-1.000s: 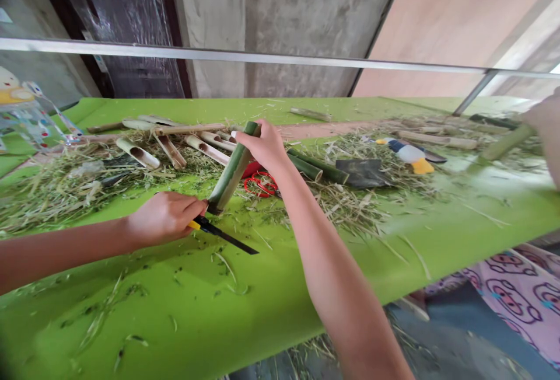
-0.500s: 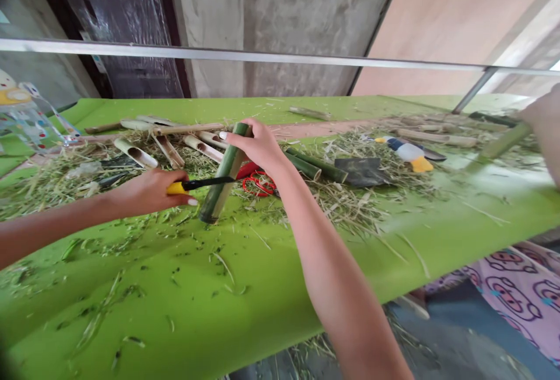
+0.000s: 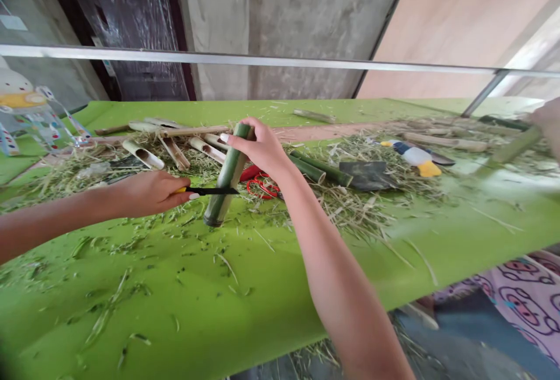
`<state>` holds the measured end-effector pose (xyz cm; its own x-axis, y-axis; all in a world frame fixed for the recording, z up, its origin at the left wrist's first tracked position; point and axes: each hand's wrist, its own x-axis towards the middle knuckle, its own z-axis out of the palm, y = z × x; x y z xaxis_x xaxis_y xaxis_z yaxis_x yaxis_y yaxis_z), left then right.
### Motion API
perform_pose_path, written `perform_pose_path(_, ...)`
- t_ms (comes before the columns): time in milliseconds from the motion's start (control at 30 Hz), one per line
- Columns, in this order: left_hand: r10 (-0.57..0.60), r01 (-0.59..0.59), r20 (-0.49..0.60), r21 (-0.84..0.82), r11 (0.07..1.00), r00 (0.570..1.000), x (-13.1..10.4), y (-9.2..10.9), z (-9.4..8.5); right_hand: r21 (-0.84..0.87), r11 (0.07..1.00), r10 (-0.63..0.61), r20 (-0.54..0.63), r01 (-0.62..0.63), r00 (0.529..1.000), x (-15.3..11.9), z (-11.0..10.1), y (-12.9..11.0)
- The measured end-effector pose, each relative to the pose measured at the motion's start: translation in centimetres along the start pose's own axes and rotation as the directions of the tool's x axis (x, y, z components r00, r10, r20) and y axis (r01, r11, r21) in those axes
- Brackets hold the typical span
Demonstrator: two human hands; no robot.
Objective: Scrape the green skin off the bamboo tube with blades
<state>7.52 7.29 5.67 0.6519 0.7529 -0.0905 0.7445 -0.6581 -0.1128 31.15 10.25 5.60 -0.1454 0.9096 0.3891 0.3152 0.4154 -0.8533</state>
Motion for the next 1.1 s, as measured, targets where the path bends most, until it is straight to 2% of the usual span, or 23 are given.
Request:
perform_pose_path(133, -0.024, 0.023, 0.016, 0.043, 0.999, 1.0, 0.3, 0.3, 0.4, -0.003, 0.999, -0.046, -0.005, 0.046, 0.999, -0.3, 0.1, -0.4)
perform_pose_path(300, 0.012, -0.015, 0.043, 0.06, 0.998, 0.999, -0.2, 0.6, -0.2, -0.008, 0.996, -0.088, 0.02, 0.089, 0.996, -1.0, 0.4, -1.6)
perform_pose_path(533, 0.009, -0.009, 0.004, 0.053, 0.999, 1.0, -1.7, 1.8, -1.0, -0.005, 0.995, -0.096, 0.015, 0.096, 0.995, -2.1, 0.7, -3.2)
perform_pose_path(867, -0.008, 0.009, 0.052, -0.014, 1.0, 0.999, -1.6, 1.6, -0.4, -0.019, 0.995, -0.095, 0.023, 0.096, 0.995, -2.2, 0.7, -3.4)
perform_pose_path(1033, 0.02, -0.02, 0.002, -0.023, 1.0, 1.0, -1.8, 1.6, -0.4, -0.026, 0.995, -0.098, 0.027, 0.099, 0.995, -2.2, 0.8, -3.4)
perform_pose_path(1100, 0.015, -0.014, 0.029, -0.031, 0.999, 0.999, -2.0, 1.7, -0.1, -0.028, 0.995, -0.096, 0.03, 0.096, 0.995, -2.3, 0.8, -3.4)
